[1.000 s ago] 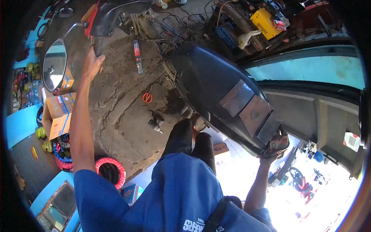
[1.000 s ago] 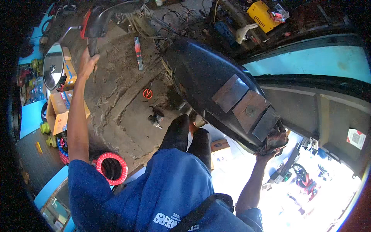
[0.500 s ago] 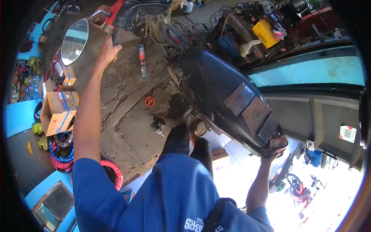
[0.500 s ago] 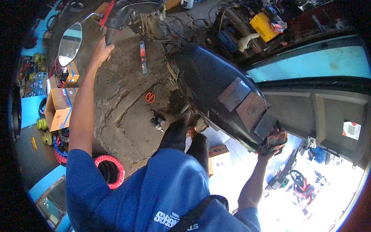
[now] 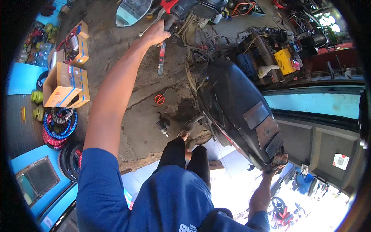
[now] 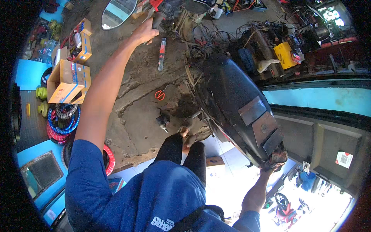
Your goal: The recorder prepares a welding machine and wires, then performs welding on parts of a motorcycle frame.
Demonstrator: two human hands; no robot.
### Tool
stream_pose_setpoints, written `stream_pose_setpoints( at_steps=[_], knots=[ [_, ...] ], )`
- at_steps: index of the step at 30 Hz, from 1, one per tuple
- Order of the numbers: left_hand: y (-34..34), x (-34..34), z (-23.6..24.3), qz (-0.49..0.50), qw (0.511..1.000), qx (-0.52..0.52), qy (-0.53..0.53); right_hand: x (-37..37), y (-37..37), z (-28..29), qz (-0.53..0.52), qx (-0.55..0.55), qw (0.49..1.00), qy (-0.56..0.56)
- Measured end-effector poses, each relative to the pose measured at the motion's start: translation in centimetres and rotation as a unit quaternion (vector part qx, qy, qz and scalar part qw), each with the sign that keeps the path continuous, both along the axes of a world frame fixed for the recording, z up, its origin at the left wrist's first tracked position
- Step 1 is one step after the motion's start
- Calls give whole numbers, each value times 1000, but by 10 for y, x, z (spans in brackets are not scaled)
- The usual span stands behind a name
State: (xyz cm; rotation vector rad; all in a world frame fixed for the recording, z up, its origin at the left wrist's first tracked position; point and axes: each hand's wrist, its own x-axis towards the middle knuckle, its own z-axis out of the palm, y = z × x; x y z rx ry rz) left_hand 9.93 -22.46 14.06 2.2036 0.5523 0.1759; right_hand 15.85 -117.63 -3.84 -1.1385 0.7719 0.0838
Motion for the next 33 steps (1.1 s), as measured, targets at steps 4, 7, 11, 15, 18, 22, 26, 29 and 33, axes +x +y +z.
stream_pose_setpoints(
  at_steps=[4, 7, 11, 15, 18, 22, 26, 29, 33],
  knots=[
    [17, 9, 15, 64, 995, 69, 44, -4, 2, 1, 26, -2, 1000, -10],
    [18, 12, 19, 52, 996, 69, 32, -18, 2, 22, 244, 55, 964, -90],
    [15, 15, 14, 82, 990, 105, 44, -73, 23, 16, -115, -275, 952, 74],
    [14, 20, 1, 108, 978, 169, 62, -190, 82, 1, 89, -420, 902, 40],
    [13, 20, -2, 114, 978, 149, 90, -278, 165, -7, 227, -248, 937, 90],
    [1, 18, 4, 102, 966, 220, 87, -344, 303, -11, 451, -275, 839, 130],
    [-10, 3, 4, 95, 954, 277, -58, -376, 396, 17, 642, -349, 681, 50],
    [-10, -53, -24, 24, 924, 236, -300, -389, 467, 27, 652, -390, 649, 48],
    [1, -231, -98, -75, 960, 124, -239, -427, 559, 57, 611, -433, 660, 60]
  ],
)
